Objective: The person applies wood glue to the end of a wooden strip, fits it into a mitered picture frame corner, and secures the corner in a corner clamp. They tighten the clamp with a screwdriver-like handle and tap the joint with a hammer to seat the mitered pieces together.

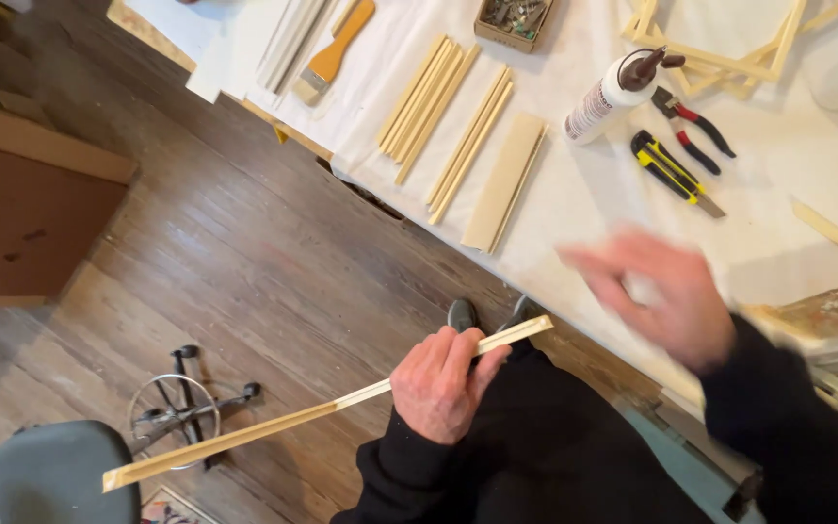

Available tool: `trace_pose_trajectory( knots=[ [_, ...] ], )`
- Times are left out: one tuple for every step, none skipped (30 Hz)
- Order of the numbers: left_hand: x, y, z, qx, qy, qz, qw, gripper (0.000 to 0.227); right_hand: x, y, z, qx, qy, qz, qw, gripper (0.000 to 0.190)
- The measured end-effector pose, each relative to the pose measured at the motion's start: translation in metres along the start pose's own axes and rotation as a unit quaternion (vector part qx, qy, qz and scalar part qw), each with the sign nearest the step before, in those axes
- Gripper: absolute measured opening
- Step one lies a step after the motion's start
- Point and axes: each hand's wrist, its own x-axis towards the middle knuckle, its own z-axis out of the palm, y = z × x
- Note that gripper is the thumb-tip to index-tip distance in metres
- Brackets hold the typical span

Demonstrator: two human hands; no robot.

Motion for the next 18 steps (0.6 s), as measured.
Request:
trace_pose_trajectory(
  knots=[
    [0.004, 0.003, -0.003, 0.005, -0.001, 0.004, 1.000, 0.025, -0.018, 0.000, 0.001, 0.004, 0.005, -0.001, 1.000, 0.036],
    [0.007, 0.006, -0.005, -0.004, -0.010, 0.014, 1.000, 0.025, -0.041, -0.001, 0.002, 0.005, 0.025, -0.002, 1.000, 0.036],
    [0.010, 0.010, -0.005, -0.013, -0.020, 0.024, 0.999, 0.026, -0.066, -0.001, 0.003, 0.006, 0.045, -0.003, 0.999, 0.037],
    [0.011, 0.014, -0.006, -0.018, -0.033, 0.034, 0.999, 0.026, -0.072, -0.010, 0.002, 0.006, 0.055, 0.011, 0.998, 0.037],
    [0.012, 0.018, -0.006, -0.014, -0.047, 0.047, 0.998, 0.026, -0.079, -0.018, 0.001, 0.003, 0.072, 0.007, 0.997, 0.037],
    [0.014, 0.022, -0.005, -0.011, -0.058, 0.064, 0.996, 0.026, -0.084, -0.025, -0.001, -0.003, 0.090, 0.000, 0.996, 0.037],
    [0.014, 0.025, -0.004, -0.016, -0.068, 0.076, 0.995, 0.026, -0.089, -0.028, -0.002, -0.005, 0.102, 0.011, 0.995, 0.037],
    [0.016, 0.028, -0.002, -0.021, -0.061, 0.084, 0.994, 0.025, -0.090, -0.027, -0.005, -0.008, 0.107, -0.004, 0.994, 0.037],
    [0.018, 0.030, -0.001, -0.025, -0.054, 0.093, 0.994, 0.025, -0.089, -0.027, -0.006, -0.012, 0.112, -0.020, 0.993, 0.037],
    [0.018, 0.032, 0.000, -0.026, -0.058, 0.097, 0.993, 0.025, -0.093, -0.027, -0.007, -0.011, 0.117, -0.016, 0.993, 0.037],
    [0.018, 0.034, 0.001, -0.020, -0.061, 0.103, 0.993, 0.024, -0.096, -0.027, -0.007, -0.005, 0.121, -0.013, 0.993, 0.037],
    [0.015, 0.037, -0.001, -0.011, -0.064, 0.105, 0.992, 0.024, -0.099, -0.028, -0.006, 0.004, 0.121, -0.012, 0.993, 0.037],
    [0.013, 0.039, -0.001, -0.010, -0.069, 0.105, 0.992, 0.024, -0.103, -0.030, -0.006, 0.007, 0.123, -0.008, 0.992, 0.037],
    [0.014, 0.040, 0.000, -0.015, -0.067, 0.108, 0.992, 0.024, -0.104, -0.030, -0.007, -0.007, 0.117, -0.009, 0.993, 0.038],
    [0.015, 0.042, 0.001, -0.020, -0.066, 0.112, 0.991, 0.025, -0.105, -0.030, -0.008, -0.021, 0.112, -0.009, 0.993, 0.039],
    [0.013, 0.043, 0.002, -0.020, -0.066, 0.113, 0.991, 0.025, -0.110, -0.030, -0.008, -0.021, 0.113, -0.008, 0.993, 0.039],
    [0.012, 0.045, 0.002, -0.018, -0.067, 0.112, 0.991, 0.025, -0.115, -0.029, -0.008, -0.010, 0.121, -0.008, 0.993, 0.037],
    [0.010, 0.046, 0.002, -0.015, -0.067, 0.111, 0.991, 0.025, -0.120, -0.029, -0.008, 0.001, 0.128, -0.009, 0.992, 0.035]
  ],
)
